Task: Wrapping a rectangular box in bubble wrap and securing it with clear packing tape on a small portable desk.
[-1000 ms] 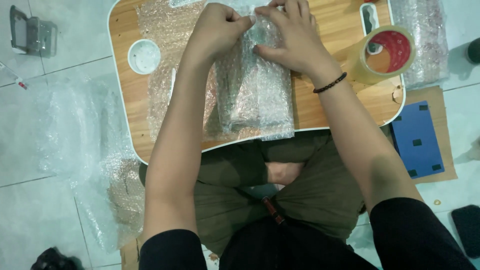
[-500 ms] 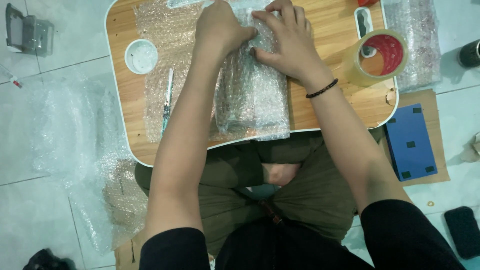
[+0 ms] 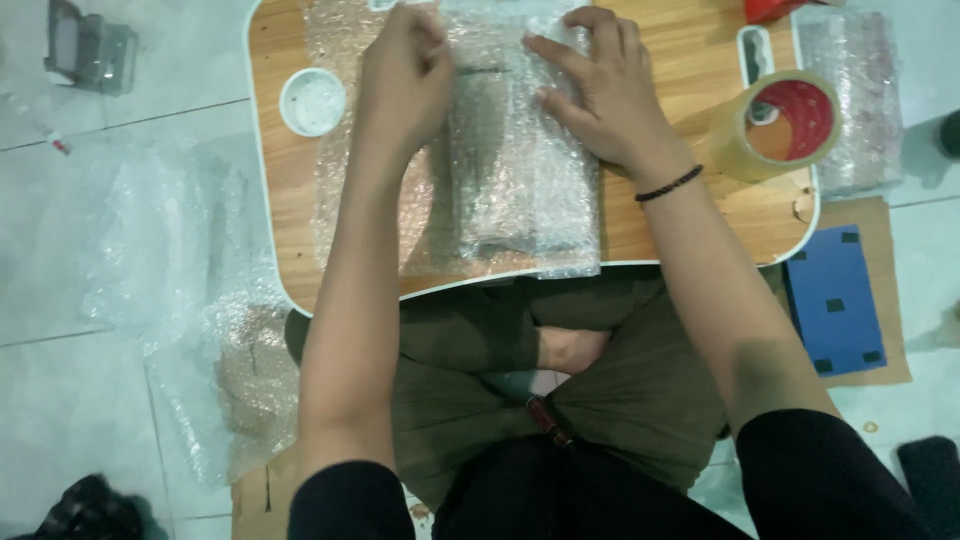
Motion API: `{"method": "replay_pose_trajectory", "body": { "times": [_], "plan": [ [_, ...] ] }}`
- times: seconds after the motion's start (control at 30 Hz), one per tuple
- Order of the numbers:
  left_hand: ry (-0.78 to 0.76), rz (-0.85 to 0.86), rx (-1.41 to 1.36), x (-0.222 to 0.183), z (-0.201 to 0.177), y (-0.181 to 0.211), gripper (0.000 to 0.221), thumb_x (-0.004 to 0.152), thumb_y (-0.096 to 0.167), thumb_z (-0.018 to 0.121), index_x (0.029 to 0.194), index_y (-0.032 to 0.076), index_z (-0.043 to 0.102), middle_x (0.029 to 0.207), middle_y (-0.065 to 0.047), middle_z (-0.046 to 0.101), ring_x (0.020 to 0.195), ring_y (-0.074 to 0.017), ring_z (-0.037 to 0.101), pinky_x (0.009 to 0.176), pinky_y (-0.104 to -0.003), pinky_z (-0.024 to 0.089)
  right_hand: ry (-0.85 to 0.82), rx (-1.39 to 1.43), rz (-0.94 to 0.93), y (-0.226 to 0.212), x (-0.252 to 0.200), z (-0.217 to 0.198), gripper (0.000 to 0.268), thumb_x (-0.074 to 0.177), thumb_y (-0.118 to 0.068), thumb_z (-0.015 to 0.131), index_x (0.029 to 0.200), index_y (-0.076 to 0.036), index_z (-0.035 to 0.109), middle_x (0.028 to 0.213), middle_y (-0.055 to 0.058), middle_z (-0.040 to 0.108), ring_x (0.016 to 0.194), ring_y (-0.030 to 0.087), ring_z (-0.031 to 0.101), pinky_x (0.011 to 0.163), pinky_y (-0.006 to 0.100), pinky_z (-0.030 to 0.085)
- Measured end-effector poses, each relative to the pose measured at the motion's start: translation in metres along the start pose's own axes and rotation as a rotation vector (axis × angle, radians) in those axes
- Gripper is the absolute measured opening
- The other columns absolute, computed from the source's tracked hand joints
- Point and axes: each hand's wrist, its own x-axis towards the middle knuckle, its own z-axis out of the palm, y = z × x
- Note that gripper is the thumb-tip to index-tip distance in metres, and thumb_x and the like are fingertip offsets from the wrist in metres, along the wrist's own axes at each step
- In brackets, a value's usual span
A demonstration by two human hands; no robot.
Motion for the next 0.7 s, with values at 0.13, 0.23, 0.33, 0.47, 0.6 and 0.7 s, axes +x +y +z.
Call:
{"method": "replay_pose_trajectory", "body": {
  "times": [0.13, 0.23, 0.33, 0.47, 0.6, 0.7],
  "plan": [
    [0.207, -0.175, 0.407, -0.079, -0.059, 0.011, 0.013, 0.096, 0.012, 0.064, 0.107, 0.007, 0.060, 0.093, -0.009, 0.067, 0.084, -0.0236, 0.067, 0.071, -0.039, 0.054, -0.001, 0.011, -0.002, -0.002, -0.003, 0.000, 0.050, 0.107, -0.031, 0.065, 0.154, -0.014, 0.057, 0.146, 0.019, 0.040, 0.128, 0.039, 0.036, 0.105, 0.051, 0.034],
    [0.218, -0.327, 0.613, -0.118, -0.072, -0.021, 0.028, 0.099, 0.029, 0.068, 0.107, 0.003, 0.059, 0.095, -0.015, 0.064, 0.083, -0.0328, 0.065, 0.072, -0.046, 0.052, 0.019, 0.042, 0.028, 0.003, -0.002, 0.005, 0.069, 0.104, -0.028, 0.075, 0.160, -0.010, 0.039, 0.157, 0.023, 0.032, 0.139, 0.046, 0.033, 0.114, 0.058, 0.034],
    [0.130, -0.537, 0.627, -0.133, -0.072, -0.036, 0.043, 0.098, 0.042, 0.071, 0.107, 0.002, 0.061, 0.095, -0.017, 0.067, 0.081, -0.0359, 0.067, 0.073, -0.048, 0.053, -0.021, 0.058, 0.041, 0.007, 0.004, 0.012, 0.082, 0.102, -0.036, 0.075, 0.163, -0.005, 0.029, 0.161, 0.029, 0.033, 0.144, 0.052, 0.035, 0.117, 0.062, 0.031],
    [0.061, -0.638, 0.439, -0.132, -0.080, -0.030, 0.026, 0.098, 0.030, 0.065, 0.090, 0.005, 0.068, 0.080, -0.009, 0.070, 0.073, -0.0283, 0.065, 0.071, -0.041, 0.052, -0.138, -0.017, -0.003, 0.003, 0.022, 0.007, 0.086, 0.093, -0.045, 0.073, 0.158, 0.000, 0.041, 0.157, 0.030, 0.045, 0.142, 0.046, 0.036, 0.114, 0.056, 0.021],
    [0.185, -0.529, 0.258, -0.130, -0.091, -0.004, 0.018, 0.098, 0.019, 0.061, 0.090, 0.003, 0.065, 0.080, -0.008, 0.069, 0.071, -0.0216, 0.063, 0.070, -0.036, 0.053, -0.100, -0.158, -0.072, 0.013, 0.031, 0.012, 0.089, 0.088, -0.055, 0.072, 0.156, -0.004, 0.048, 0.153, 0.027, 0.050, 0.136, 0.046, 0.042, 0.108, 0.059, 0.024],
    [0.247, -0.357, -0.011, -0.121, -0.092, 0.026, 0.012, 0.100, 0.008, 0.056, 0.088, 0.006, 0.055, 0.080, -0.005, 0.061, 0.075, -0.0157, 0.070, 0.071, -0.030, 0.055, -0.097, -0.187, -0.055, 0.016, 0.034, 0.017, 0.089, 0.085, -0.061, 0.070, 0.148, 0.000, 0.056, 0.141, 0.026, 0.056, 0.127, 0.045, 0.045, 0.107, 0.056, 0.024]
  ]
}}
